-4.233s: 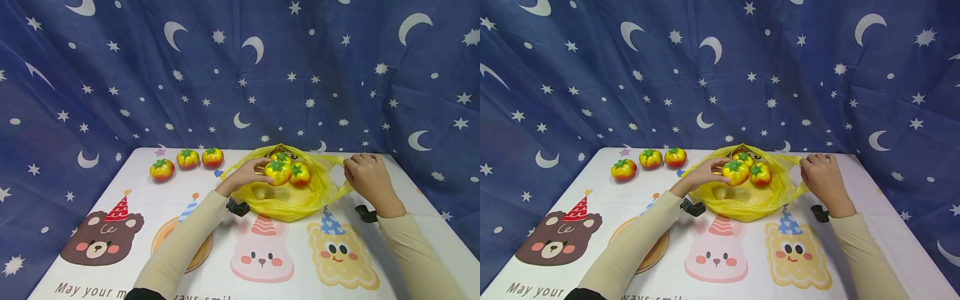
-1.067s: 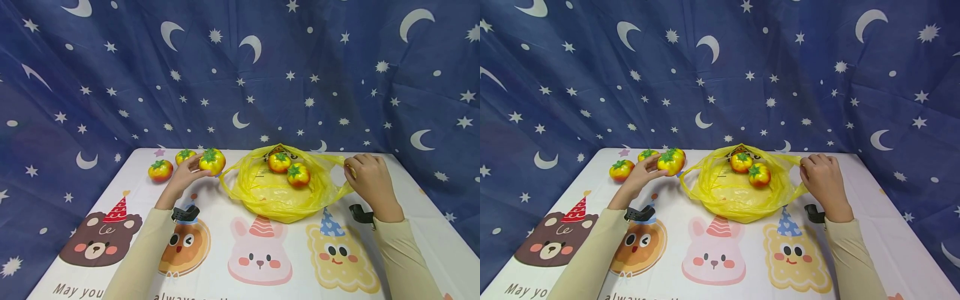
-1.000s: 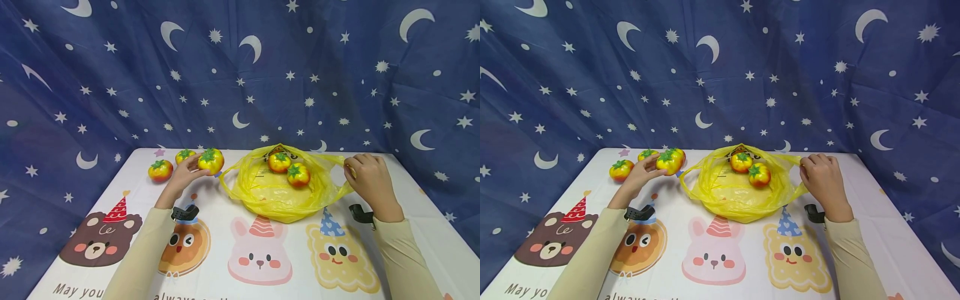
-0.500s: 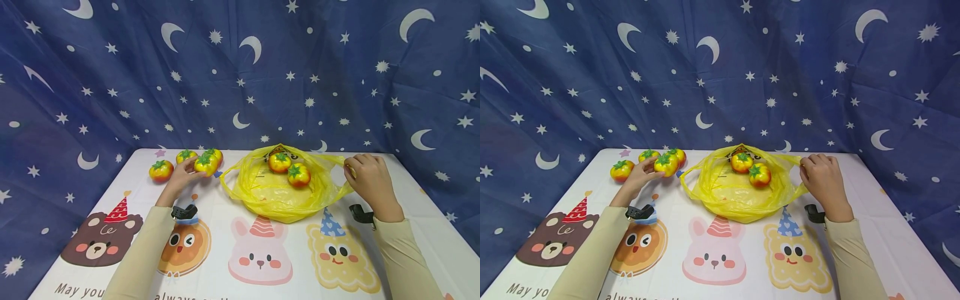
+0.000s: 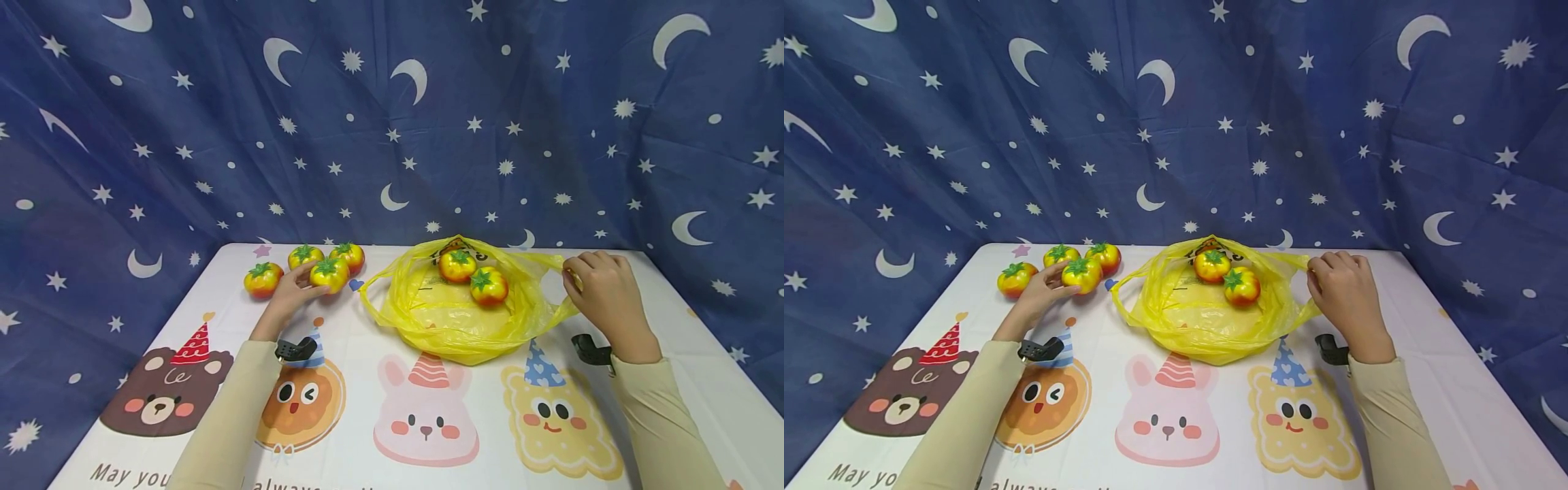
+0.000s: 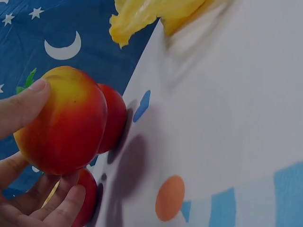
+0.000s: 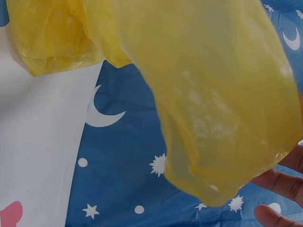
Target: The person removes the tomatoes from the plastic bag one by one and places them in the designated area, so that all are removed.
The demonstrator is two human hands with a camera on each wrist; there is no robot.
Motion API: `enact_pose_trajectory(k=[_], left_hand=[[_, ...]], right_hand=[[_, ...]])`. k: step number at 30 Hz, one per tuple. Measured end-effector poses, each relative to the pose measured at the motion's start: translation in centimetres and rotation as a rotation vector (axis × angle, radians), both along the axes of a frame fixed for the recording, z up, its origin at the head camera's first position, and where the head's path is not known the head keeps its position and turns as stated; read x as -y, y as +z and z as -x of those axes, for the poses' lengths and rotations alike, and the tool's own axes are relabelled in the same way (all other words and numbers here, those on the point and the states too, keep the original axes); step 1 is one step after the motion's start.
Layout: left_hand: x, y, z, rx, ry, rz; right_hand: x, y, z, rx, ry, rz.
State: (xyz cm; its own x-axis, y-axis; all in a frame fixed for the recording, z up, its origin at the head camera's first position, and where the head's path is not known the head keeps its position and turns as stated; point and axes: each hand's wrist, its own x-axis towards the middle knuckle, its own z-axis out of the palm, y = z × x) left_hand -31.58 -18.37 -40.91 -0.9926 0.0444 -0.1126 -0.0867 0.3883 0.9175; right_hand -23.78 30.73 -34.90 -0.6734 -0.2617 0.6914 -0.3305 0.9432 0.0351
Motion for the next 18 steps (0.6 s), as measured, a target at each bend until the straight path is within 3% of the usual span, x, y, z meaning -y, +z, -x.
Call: enact_pose_trajectory(k=[9, 18], left_hand=[[0.8, -0.5, -0.1, 0.048, 0.046, -0.003], [1.2, -0.7, 0.1, 0.067, 0.043, -0.013]], right_hand=[[0.0, -0.1, 0.1, 0.004, 0.005, -0.004], [0.0, 0.0, 0.1, 0.011, -0.001, -0.003]])
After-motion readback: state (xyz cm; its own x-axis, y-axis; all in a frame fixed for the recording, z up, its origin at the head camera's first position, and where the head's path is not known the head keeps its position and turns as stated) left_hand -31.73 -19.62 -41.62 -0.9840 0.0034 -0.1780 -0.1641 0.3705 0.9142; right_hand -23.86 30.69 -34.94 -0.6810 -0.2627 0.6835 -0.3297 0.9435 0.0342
